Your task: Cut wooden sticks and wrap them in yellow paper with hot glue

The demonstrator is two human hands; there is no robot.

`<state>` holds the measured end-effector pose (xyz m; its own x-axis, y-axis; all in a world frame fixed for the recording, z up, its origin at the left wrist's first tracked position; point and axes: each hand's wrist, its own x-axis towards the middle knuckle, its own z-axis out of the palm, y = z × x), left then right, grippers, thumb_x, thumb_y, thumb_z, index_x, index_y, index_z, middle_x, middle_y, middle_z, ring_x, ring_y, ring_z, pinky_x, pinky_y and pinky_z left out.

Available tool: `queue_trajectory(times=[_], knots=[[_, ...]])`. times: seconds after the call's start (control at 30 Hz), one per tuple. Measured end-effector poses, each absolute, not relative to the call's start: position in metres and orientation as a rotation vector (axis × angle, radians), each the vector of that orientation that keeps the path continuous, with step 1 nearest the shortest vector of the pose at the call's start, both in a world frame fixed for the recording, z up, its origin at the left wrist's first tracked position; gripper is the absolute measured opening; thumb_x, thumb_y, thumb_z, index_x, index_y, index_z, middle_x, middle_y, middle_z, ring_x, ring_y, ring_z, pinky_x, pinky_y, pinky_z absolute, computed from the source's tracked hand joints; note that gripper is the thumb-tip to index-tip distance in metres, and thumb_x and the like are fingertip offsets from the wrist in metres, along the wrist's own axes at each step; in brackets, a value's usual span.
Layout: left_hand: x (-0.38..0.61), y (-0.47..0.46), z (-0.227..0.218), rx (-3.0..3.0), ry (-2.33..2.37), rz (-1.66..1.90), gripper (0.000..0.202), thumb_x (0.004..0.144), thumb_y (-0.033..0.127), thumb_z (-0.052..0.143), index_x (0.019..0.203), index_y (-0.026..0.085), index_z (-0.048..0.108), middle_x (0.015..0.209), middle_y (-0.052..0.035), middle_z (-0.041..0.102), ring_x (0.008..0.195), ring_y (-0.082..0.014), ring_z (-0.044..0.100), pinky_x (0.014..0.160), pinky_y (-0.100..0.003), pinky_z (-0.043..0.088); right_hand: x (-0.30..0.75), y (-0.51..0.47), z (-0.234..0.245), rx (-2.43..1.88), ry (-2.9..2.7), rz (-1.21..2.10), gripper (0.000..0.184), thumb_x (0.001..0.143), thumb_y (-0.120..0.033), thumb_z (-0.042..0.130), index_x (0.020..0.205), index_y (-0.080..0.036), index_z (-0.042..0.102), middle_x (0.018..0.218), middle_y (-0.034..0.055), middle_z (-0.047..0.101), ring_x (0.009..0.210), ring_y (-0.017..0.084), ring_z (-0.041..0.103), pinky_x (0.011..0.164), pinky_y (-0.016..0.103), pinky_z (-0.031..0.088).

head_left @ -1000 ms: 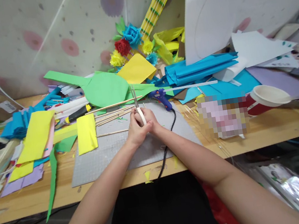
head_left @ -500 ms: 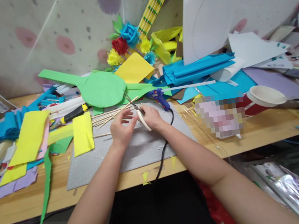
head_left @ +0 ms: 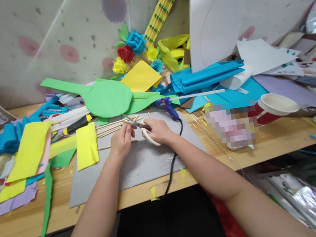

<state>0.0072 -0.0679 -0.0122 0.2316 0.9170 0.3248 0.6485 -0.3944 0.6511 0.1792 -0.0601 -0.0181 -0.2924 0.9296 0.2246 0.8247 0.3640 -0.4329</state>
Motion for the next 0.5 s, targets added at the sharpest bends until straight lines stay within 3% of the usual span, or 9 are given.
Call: queue_trajectory(times=[0.5], knots=[[0.0064, -0.0660, -0.0134, 2.099, 1.421, 1.039, 0.031, 0.084, 0.038, 0.034, 0.074, 0.019, 0.057, 0.059, 0.0011, 0.052, 0.054, -0.0125, 0.048, 0.054, -0.024, 0.033, 0.1729, -0.0631, -0.0182, -1.489, -2.165, 0.397, 0.014, 0.072, -0.033, 0.049, 0.078, -0.020, 0.052, 0.082, 0.0009, 0.061, 0.068, 0.013, 0.049, 0.056, 0.023, 0.026]])
